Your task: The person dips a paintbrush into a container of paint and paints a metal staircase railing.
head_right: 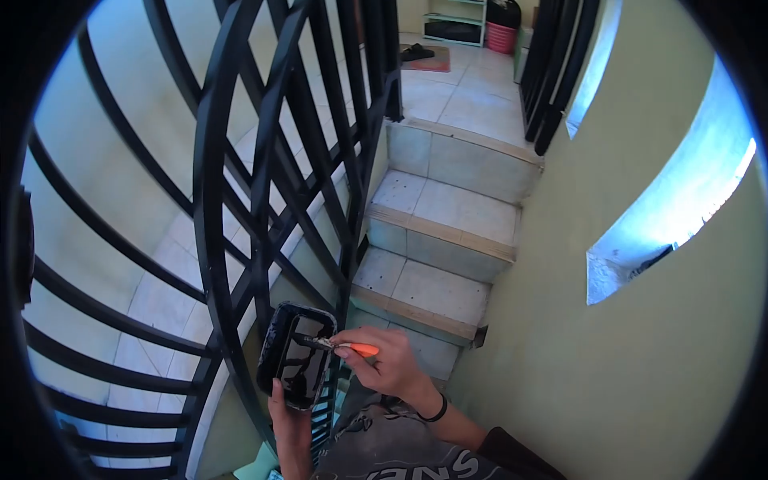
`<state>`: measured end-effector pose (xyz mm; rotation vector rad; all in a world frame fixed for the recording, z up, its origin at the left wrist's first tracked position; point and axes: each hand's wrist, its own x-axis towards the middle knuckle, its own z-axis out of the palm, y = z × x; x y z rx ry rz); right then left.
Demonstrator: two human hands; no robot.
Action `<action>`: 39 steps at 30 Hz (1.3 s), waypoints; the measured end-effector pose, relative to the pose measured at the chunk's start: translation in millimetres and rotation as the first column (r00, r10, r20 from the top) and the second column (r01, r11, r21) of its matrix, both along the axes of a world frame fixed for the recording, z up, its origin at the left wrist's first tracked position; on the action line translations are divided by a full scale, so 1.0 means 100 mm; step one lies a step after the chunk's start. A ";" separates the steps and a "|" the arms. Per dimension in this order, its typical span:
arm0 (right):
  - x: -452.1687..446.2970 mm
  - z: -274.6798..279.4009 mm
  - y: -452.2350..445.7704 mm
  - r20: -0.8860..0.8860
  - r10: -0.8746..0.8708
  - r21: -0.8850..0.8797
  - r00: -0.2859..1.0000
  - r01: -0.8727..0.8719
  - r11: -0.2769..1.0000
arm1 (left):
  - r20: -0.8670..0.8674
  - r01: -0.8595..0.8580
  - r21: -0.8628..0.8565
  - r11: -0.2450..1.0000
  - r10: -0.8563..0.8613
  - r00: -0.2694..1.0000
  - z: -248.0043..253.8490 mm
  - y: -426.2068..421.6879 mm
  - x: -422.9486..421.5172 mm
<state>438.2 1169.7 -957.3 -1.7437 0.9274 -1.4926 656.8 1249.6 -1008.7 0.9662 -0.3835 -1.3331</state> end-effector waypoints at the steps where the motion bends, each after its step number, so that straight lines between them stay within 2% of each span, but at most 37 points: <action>1: 0.03 -0.05 0.01 0.000 0.001 -0.018 1.000 -0.001 1.000 | -0.005 0.004 0.043 0.999 -0.004 1.000 -0.03 0.04 0.02; 5: 0.17 -0.11 -0.01 -0.009 -0.005 -0.077 1.000 0.004 0.997 | 0.002 -0.014 0.044 0.999 0.014 1.000 -0.19 0.13 0.07; 9: 0.25 -0.12 0.07 0.014 0.027 -0.028 1.000 -0.027 0.999 | 0.084 -0.051 0.058 0.997 0.046 0.995 -0.13 0.29 0.09; 12: 0.29 -0.14 0.07 -0.010 0.071 -0.084 0.997 -0.071 0.994 | 0.082 -0.052 0.045 0.998 0.048 0.995 -0.13 0.34 0.10; 15: 0.42 -0.21 0.07 0.082 0.069 -0.099 0.994 -0.060 0.993 | 0.086 -0.070 0.059 0.996 0.065 0.994 -0.14 0.41 0.13; 18: 0.45 -0.23 0.06 0.042 0.096 -0.175 0.995 -0.087 0.981 | 0.083 -0.092 0.101 0.991 0.084 0.993 -0.18 0.49 0.18; 21: 0.50 -0.23 0.08 0.034 0.116 -0.127 0.993 -0.110 0.986 | 0.011 -0.101 0.156 0.983 0.100 0.995 -0.18 0.55 0.22; 24: 0.53 -0.26 0.10 0.072 0.103 -0.144 0.992 -0.091 0.985 | 0.035 -0.150 0.141 0.978 0.147 0.989 -0.15 0.56 0.17; 27: 0.48 -0.20 0.13 -0.007 0.149 -0.073 0.989 -0.149 0.986 | 0.023 -0.148 0.140 0.979 0.146 0.989 -0.15 0.57 0.17; 30: 0.48 -0.21 0.18 0.026 0.117 -0.036 0.993 -0.116 0.993 | 0.020 -0.155 0.130 0.979 0.153 0.988 -0.15 0.57 0.16; 33: 0.49 -0.20 0.15 0.022 0.107 -0.127 0.994 -0.103 0.987 | 0.014 -0.170 0.122 0.978 0.170 0.985 -0.14 0.57 0.15; 36: 0.48 -0.15 0.15 -0.023 0.110 -0.125 0.994 -0.112 0.986 | 0.024 -0.176 0.105 0.979 0.174 0.984 -0.08 0.56 0.15; 39: 0.47 -0.16 0.20 0.018 0.081 -0.109 0.997 -0.078 0.991 | 0.018 -0.153 0.107 0.982 0.152 0.988 -0.12 0.58 0.20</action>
